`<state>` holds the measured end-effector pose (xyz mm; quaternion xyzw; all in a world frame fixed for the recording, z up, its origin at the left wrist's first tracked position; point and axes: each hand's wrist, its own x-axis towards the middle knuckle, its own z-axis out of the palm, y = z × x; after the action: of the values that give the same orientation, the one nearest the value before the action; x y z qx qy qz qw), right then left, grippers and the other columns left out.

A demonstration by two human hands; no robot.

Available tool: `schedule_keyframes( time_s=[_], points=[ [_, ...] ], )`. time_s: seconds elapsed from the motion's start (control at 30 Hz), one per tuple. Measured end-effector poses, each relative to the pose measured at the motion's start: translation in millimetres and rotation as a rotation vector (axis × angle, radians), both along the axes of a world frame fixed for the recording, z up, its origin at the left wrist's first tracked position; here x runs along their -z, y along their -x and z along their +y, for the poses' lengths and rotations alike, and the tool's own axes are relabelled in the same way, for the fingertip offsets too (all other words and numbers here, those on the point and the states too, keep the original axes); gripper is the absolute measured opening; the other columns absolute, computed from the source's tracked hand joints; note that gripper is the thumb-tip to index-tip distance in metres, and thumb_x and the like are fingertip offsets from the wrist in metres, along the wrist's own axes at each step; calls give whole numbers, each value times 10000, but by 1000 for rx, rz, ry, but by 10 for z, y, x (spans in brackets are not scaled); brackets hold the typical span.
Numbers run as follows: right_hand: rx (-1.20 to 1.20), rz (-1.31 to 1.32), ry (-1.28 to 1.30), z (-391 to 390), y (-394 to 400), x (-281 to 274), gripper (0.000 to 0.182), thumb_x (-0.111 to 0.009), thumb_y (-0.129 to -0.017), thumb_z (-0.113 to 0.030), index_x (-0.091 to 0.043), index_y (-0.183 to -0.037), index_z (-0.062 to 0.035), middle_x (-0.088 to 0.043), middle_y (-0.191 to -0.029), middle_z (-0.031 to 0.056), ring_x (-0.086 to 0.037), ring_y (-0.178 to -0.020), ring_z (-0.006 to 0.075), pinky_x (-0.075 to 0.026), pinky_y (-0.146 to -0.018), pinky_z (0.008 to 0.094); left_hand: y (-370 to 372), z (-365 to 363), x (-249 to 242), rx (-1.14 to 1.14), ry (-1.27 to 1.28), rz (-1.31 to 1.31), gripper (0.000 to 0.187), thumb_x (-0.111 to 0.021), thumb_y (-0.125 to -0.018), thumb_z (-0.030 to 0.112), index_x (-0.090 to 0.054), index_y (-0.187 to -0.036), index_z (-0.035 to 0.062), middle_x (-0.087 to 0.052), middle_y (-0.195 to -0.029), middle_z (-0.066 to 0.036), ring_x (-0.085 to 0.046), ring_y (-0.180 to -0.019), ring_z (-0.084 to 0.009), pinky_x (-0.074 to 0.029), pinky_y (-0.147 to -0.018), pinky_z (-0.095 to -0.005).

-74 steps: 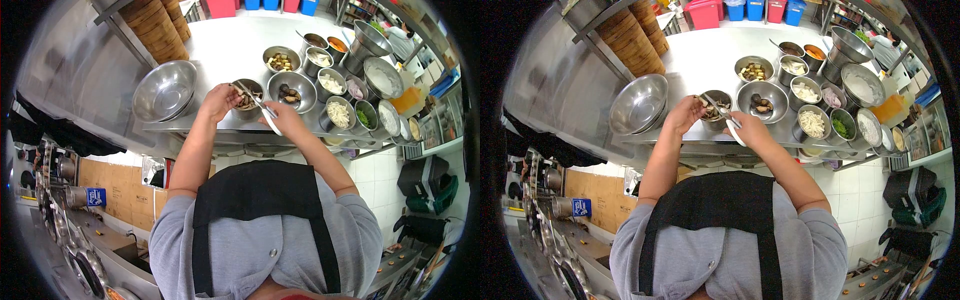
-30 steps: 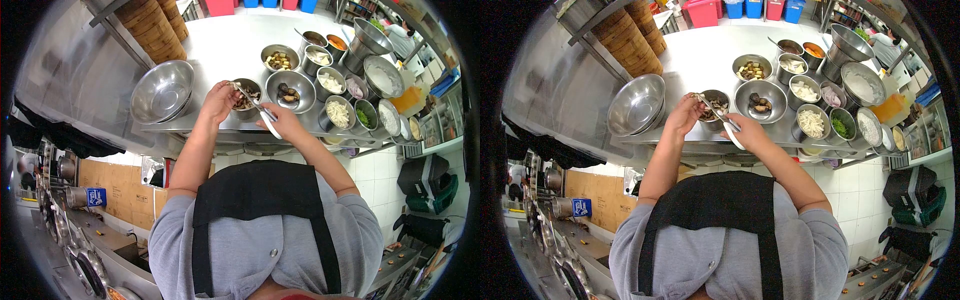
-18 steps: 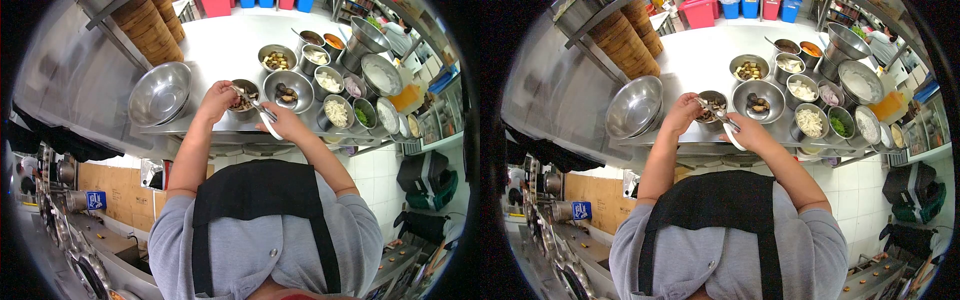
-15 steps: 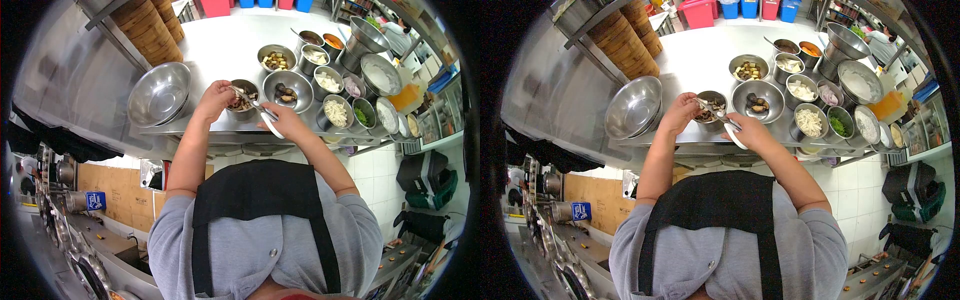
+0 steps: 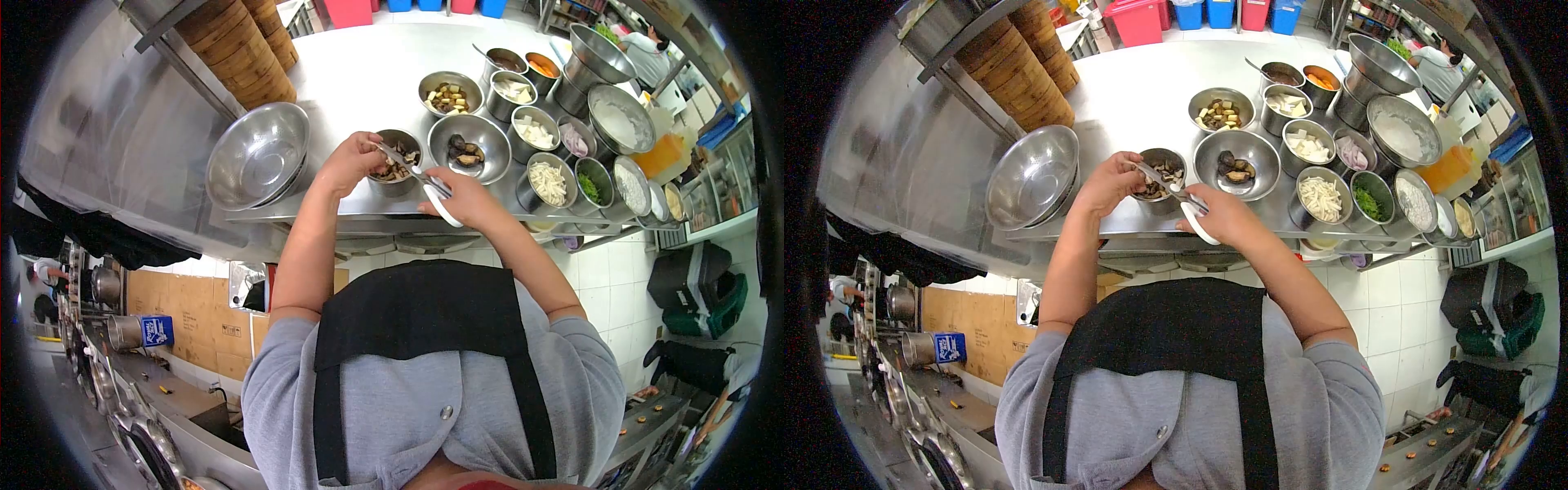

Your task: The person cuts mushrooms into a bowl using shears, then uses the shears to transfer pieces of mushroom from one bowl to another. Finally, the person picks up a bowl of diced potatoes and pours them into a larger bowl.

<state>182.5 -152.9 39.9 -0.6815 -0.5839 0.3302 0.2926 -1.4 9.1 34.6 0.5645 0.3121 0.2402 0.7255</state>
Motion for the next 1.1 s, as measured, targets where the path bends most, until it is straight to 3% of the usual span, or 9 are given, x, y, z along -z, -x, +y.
schedule_keyframes(
  time_s=[0.13, 0.23, 0.33, 0.37, 0.5, 0.7, 0.8, 1.0, 1.1],
  points=[
    [-1, 21, -12, 37, -11, 35, 619, -782, -688, -312, -537, -1200, -67, -634, -929, 124, -601, -842, 199, -470, -771, 312, -35, -8, 22, -9, -36, 53, 371, -586, -784, -18, -441, -1125, -18, -577, -871, -78, -573, -737, -142, -489, -673, -245],
    [29, 121, -27, 50, -35, 76, 597, -773, -688, -326, -553, -1176, -62, -643, -984, 161, -627, -878, 248, -479, -786, 341, -68, 16, 23, -23, -62, 30, 340, -584, -790, -13, -469, -1110, -17, -582, -873, -82, -579, -734, -141, -498, -673, -243],
    [97, 166, -55, 13, -54, -12, 590, -782, -687, -314, -559, -1163, -47, -643, -960, 152, -617, -856, 224, -477, -771, 326, -105, 69, 4, -61, -32, 22, 286, -584, -822, 10, -500, -1095, -7, -588, -881, -81, -585, -742, -138, -520, -688, -250],
    [98, 128, -169, 23, -92, 111, 564, -789, -701, -249, -543, -1162, -37, -612, -821, 57, -555, -730, 110, -461, -657, 263, -107, 85, -2, -79, -11, 24, 264, -584, -836, 21, -510, -1089, -4, -590, -884, -81, -587, -744, -137, -527, -694, -252],
    [145, 190, -151, -40, -175, 175, 546, -774, -725, -209, -527, -1174, -20, -614, -822, 45, -555, -731, 99, -454, -647, 245, -117, 163, -26, -72, 8, 17, 203, -558, -907, 106, -528, -1081, 6, -604, -901, -73, -586, -768, -119, -534, -711, -254],
    [182, 275, -117, -141, -256, 268, 534, -760, -742, -144, -511, -1190, 6, -602, -804, 21, -531, -715, 55, -435, -627, 208, -186, 261, 49, -160, -225, 146, 150, -583, -895, 126, -587, -982, 3, -631, -866, -51, -584, -744, -102, -503, -701, -232],
    [207, 327, -107, -165, -269, 270, 517, -751, -749, -124, -509, -1188, -1, -595, -796, 11, -523, -704, 48, -427, -617, 201, -214, 244, 49, -169, -513, 310, 124, -613, -875, 139, -616, -903, 19, -645, -810, -19, -568, -724, -86, -466, -678, -222],
    [223, 364, -79, -169, -261, 268, 500, -746, -756, -125, -505, -1176, -1, -599, -812, 23, -528, -712, 58, -436, -640, 201, -257, 180, 5, -150, -643, 465, 90, -633, -851, 133, -618, -856, 45, -642, -738, -33, -539, -686, -83, -443, -654, -243],
    [243, 421, -61, -162, -224, 248, 502, -746, -757, -130, -507, -1180, -6, -595, -816, 23, -524, -717, 62, -435, -645, 202, -259, 205, 49, -157, -758, 480, 89, -618, -823, 87, -638, -904, 56, -662, -768, -82, -598, -698, -155, -464, -679, -282]
  ],
)
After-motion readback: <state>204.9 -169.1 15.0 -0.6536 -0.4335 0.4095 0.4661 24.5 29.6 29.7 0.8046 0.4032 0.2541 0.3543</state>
